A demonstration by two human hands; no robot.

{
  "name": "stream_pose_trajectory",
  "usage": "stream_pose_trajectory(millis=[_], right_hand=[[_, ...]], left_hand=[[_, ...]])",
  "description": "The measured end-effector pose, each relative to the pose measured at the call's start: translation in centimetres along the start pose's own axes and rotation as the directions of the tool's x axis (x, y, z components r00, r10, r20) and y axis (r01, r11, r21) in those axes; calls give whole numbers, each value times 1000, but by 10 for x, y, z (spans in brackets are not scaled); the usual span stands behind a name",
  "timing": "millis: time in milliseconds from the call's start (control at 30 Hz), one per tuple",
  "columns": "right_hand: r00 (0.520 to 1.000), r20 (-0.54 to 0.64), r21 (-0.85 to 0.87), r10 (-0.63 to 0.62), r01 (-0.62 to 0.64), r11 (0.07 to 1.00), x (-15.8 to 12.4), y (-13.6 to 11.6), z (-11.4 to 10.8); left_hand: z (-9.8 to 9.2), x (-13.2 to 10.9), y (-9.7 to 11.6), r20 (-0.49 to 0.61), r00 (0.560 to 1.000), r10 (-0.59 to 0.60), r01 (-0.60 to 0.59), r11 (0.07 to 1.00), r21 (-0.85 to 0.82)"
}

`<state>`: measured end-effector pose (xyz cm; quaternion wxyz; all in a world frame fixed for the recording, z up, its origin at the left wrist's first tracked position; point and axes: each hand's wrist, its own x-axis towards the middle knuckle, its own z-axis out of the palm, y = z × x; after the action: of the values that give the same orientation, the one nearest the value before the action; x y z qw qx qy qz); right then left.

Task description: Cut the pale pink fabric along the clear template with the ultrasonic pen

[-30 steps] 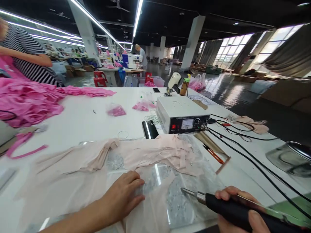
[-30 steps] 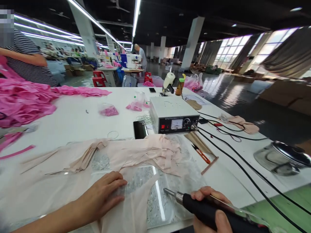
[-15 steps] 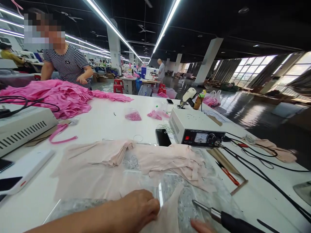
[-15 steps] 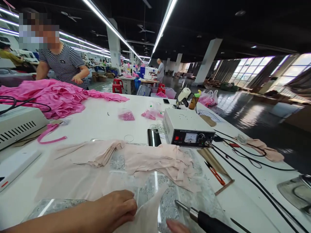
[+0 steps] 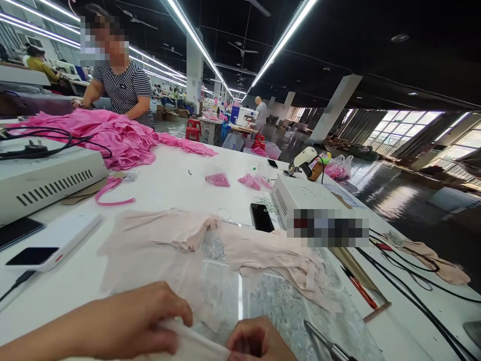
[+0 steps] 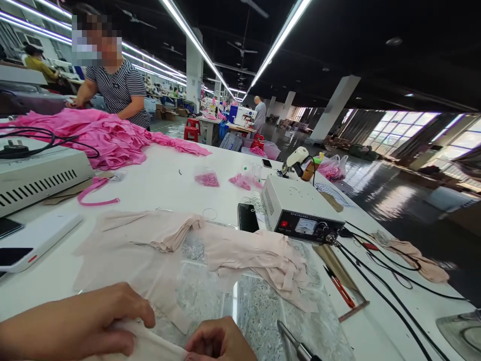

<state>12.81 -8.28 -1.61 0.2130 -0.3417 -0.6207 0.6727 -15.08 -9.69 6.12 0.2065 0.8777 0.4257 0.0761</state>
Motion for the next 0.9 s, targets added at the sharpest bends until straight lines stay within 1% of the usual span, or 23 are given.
stream_pose_trajectory(millis=[33, 67, 100, 133, 167, 200, 233, 267, 300, 333, 400, 467, 533, 567, 633, 733, 900], right_hand=[[997, -13, -114, -82, 80, 990, 6, -9, 0], [979, -39, -258, -200, 183, 949, 12, -19, -2], [954, -78, -354, -291, 246, 903, 20, -29, -5], [931, -117, -408, -345, 272, 872, 27, -39, -9], [901, -155, -463, -406, 297, 835, 34, -49, -13], [858, -193, -523, -477, 322, 790, 41, -58, -17], [804, -218, -585, -553, 346, 733, 48, -65, -19], [748, -213, -645, -629, 376, 666, 55, -69, -20], [699, -181, -698, -692, 405, 591, 61, -69, -19], [662, -126, -742, -739, 431, 513, 66, -66, -16], [618, 17, -799, -786, 481, 360, 76, -50, -4], [599, 131, -827, -790, 505, 246, 82, -30, 11], [594, 211, -837, -776, 520, 171, 86, -14, 23], [592, 236, -839, -770, 524, 145, 87, -8, 26], [586, 263, -845, -766, 523, 110, 89, -5, 29], [575, 268, -857, -773, 510, 82, 94, -7, 29], [559, 302, -856, -772, 516, 38, 103, -4, 32]], left_hand=[[-4, -3, -14, -40, 996, 85, -83, 995, 57], [-10, -4, -29, -61, 991, 122, -116, 990, 81], [-17, -4, -45, -90, 986, 139, -129, 986, 103], [-24, -3, -60, -125, 979, 162, -145, 981, 129], [-31, -2, -75, -174, 968, 182, -152, 974, 168], [-38, -1, -90, -231, 953, 195, -145, 966, 216], [-42, -2, -103, -287, 933, 219, -142, 953, 267], [-43, -3, -116, -323, 915, 243, -140, 940, 311], [-42, -5, -127, -347, 898, 271, -144, 926, 350], [-37, -8, -137, -354, 885, 303, -158, 910, 383], [-22, -16, -151, -335, 870, 361, -199, 880, 432], [-5, -24, -161, -302, 866, 398, -233, 857, 460], [7, -31, -167, -285, 868, 408, -241, 846, 476], [10, -34, -169, -284, 869, 406, -237, 844, 481], [11, -38, -173, -286, 872, 398, -225, 844, 488], [7, -44, -177, -303, 873, 381, -196, 845, 498], [8, -55, -178, -328, 872, 363, -158, 843, 514]])
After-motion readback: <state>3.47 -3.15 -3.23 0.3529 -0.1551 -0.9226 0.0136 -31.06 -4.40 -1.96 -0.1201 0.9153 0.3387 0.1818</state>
